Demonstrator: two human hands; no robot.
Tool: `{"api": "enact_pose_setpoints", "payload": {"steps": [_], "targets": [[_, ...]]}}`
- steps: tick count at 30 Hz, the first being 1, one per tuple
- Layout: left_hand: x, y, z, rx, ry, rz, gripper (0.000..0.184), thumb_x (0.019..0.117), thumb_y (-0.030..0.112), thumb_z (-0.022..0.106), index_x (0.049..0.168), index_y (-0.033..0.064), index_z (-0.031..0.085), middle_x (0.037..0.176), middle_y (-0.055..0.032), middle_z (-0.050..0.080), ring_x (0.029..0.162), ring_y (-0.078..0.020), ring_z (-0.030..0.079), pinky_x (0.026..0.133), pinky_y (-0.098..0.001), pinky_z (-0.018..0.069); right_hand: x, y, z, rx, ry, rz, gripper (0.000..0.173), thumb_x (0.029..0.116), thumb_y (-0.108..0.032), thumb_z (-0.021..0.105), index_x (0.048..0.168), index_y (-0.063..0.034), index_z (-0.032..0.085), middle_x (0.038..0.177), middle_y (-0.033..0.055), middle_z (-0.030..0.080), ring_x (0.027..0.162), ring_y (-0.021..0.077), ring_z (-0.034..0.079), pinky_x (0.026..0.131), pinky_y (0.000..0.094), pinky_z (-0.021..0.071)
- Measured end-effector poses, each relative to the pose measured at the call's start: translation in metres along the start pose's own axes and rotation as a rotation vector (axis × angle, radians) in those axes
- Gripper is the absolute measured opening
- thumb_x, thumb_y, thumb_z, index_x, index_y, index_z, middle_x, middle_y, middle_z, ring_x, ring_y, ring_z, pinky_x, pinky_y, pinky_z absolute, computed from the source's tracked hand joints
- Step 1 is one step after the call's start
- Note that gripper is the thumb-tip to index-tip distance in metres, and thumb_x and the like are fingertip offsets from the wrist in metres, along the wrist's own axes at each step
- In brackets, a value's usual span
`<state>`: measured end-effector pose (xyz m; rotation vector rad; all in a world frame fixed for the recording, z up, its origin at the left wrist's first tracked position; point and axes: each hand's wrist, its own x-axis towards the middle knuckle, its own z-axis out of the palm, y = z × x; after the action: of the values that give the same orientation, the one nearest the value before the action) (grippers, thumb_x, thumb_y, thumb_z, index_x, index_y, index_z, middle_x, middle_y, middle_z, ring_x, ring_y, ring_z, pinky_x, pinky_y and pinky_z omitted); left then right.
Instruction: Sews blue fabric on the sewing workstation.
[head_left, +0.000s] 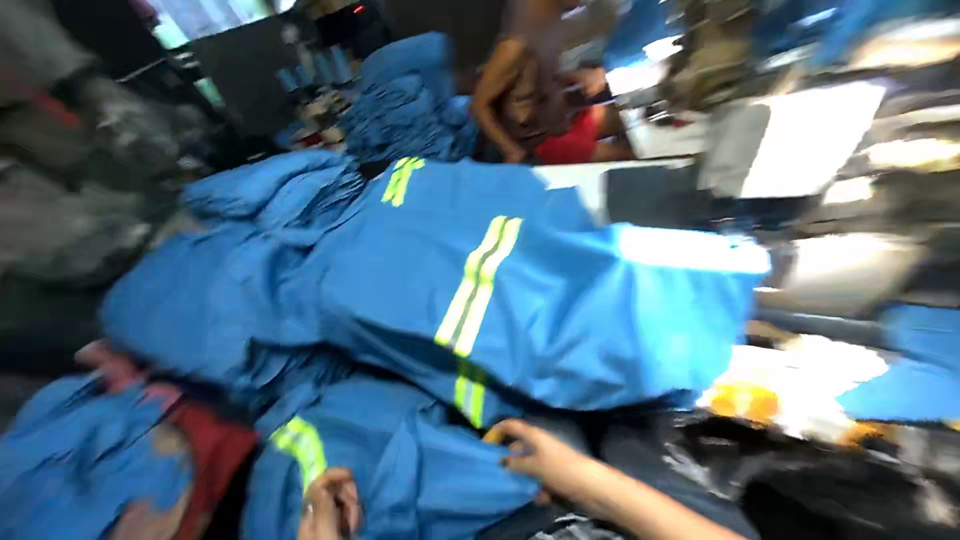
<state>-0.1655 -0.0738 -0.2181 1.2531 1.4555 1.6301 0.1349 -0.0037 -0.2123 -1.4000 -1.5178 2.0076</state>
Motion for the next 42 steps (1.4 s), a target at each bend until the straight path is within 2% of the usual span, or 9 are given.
{"api": "enact_pose_setpoints", "payload": {"steps": [6, 10, 16, 21, 28, 32, 35, 39, 42], "targets": [[0.017, 0.030, -0.069, 0.455, 0.566, -0.175, 0.024, 0.0992, 0.006, 0.059, 0.115, -0.0115, 0.062, 0.106, -0.0180, 0.066, 0.093, -0.0165, 0.064, 0.083, -0.0320, 0.0543, 0.010, 0.015, -0.003, -0.033, -0.028, 0.010, 0.040, 0.1017, -0.011, 0.058, 0.141, -0.0112, 0.050, 0.100, 0.0100, 0.068, 0.064, 0.0158, 0.063, 0.056, 0.0326, 0.0537], [-0.008, 0.013, -0.071, 0.545, 0.282, -0.176, 0.023, 0.0894, 0.001, 0.070, 0.110, -0.0098, 0.067, 0.103, -0.0171, 0.071, 0.092, -0.0176, 0.069, 0.084, -0.0329, 0.0576, 0.014, 0.017, -0.004, -0.002, -0.022, 0.017, 0.039, 0.1012, -0.008, 0.059, 0.139, -0.0097, 0.050, 0.091, 0.0062, 0.067, 0.061, 0.0129, 0.061, 0.053, 0.0293, 0.0524], [-0.027, -0.033, -0.042, 1.075, -0.248, -0.203, 0.045, 0.0753, -0.003, 0.079, 0.118, 0.0129, 0.076, 0.129, -0.0192, 0.066, 0.126, -0.0458, 0.056, 0.103, -0.0676, 0.0413, 0.011, 0.019, -0.002, -0.013, -0.016, -0.010, 0.038, 0.1004, -0.007, 0.059, 0.138, -0.0106, 0.053, 0.090, 0.0055, 0.068, 0.058, 0.0114, 0.060, 0.051, 0.0274, 0.0502], [0.011, 0.010, -0.083, 0.796, 0.202, -0.169, 0.020, 0.0980, 0.002, 0.059, 0.110, -0.0084, 0.071, 0.107, -0.0218, 0.073, 0.101, -0.0298, 0.072, 0.095, -0.0479, 0.0555, 0.009, 0.020, -0.004, -0.065, -0.021, -0.062, 0.039, 0.1003, -0.006, 0.059, 0.139, -0.0079, 0.052, 0.096, 0.0080, 0.069, 0.064, 0.0125, 0.061, 0.056, 0.0301, 0.0515], [0.108, 0.236, -0.065, 0.543, 1.121, 0.126, 0.033, 0.1044, 0.006, 0.047, 0.131, -0.0115, 0.055, 0.119, -0.0169, 0.063, 0.100, -0.0143, 0.058, 0.093, -0.0329, 0.0460, 0.015, 0.022, -0.008, -0.178, -0.066, -0.052, 0.039, 0.1003, -0.004, 0.058, 0.139, -0.0057, 0.053, 0.112, 0.0155, 0.068, 0.087, 0.0228, 0.068, 0.075, 0.0413, 0.0570], [0.148, 0.275, -0.072, 0.687, 0.510, 0.846, 0.027, 0.1032, 0.016, 0.059, 0.116, -0.0075, 0.063, 0.108, -0.0085, 0.068, 0.098, -0.0070, 0.065, 0.090, -0.0271, 0.0547, 0.013, 0.016, -0.008, -0.324, -0.105, -0.062, 0.040, 0.1016, -0.012, 0.060, 0.141, -0.0075, 0.053, 0.114, 0.0185, 0.066, 0.076, 0.0258, 0.067, 0.067, 0.0447, 0.0577], [0.131, 0.277, 0.036, 0.881, 0.165, 0.878, 0.022, 0.0994, 0.013, 0.063, 0.115, -0.0016, 0.067, 0.106, -0.0095, 0.069, 0.089, -0.0078, 0.066, 0.079, -0.0263, 0.0555, -0.003, 0.000, -0.013, -0.297, 0.116, -0.357, 0.065, 0.0903, -0.011, 0.073, 0.149, -0.0079, 0.045, 0.132, 0.0192, 0.060, 0.087, 0.0292, 0.071, 0.073, 0.0506, 0.0619], [0.069, 0.216, 0.156, 0.796, -0.444, 0.819, 0.006, 0.0890, 0.007, 0.072, 0.094, 0.0070, 0.076, 0.086, -0.0082, 0.070, 0.071, -0.0194, 0.068, 0.056, -0.0360, 0.0552, -0.060, -0.077, -0.019, 0.048, 0.355, -0.789, 0.109, 0.0717, 0.000, 0.079, 0.158, -0.0071, 0.014, 0.152, 0.0082, 0.043, 0.098, 0.0098, 0.071, 0.079, 0.0280, 0.0633], [0.031, 0.194, 0.195, 0.573, -0.561, 0.774, 0.011, 0.0915, 0.005, 0.066, 0.092, 0.0065, 0.077, 0.090, -0.0110, 0.075, 0.074, -0.0228, 0.074, 0.060, -0.0367, 0.0588, -0.098, -0.096, -0.042, -0.155, 0.413, -0.917, 0.078, 0.0822, -0.013, 0.077, 0.148, 0.0051, 0.039, 0.138, 0.0006, 0.061, 0.121, 0.0024, 0.060, 0.104, 0.0246, 0.0512]]}}
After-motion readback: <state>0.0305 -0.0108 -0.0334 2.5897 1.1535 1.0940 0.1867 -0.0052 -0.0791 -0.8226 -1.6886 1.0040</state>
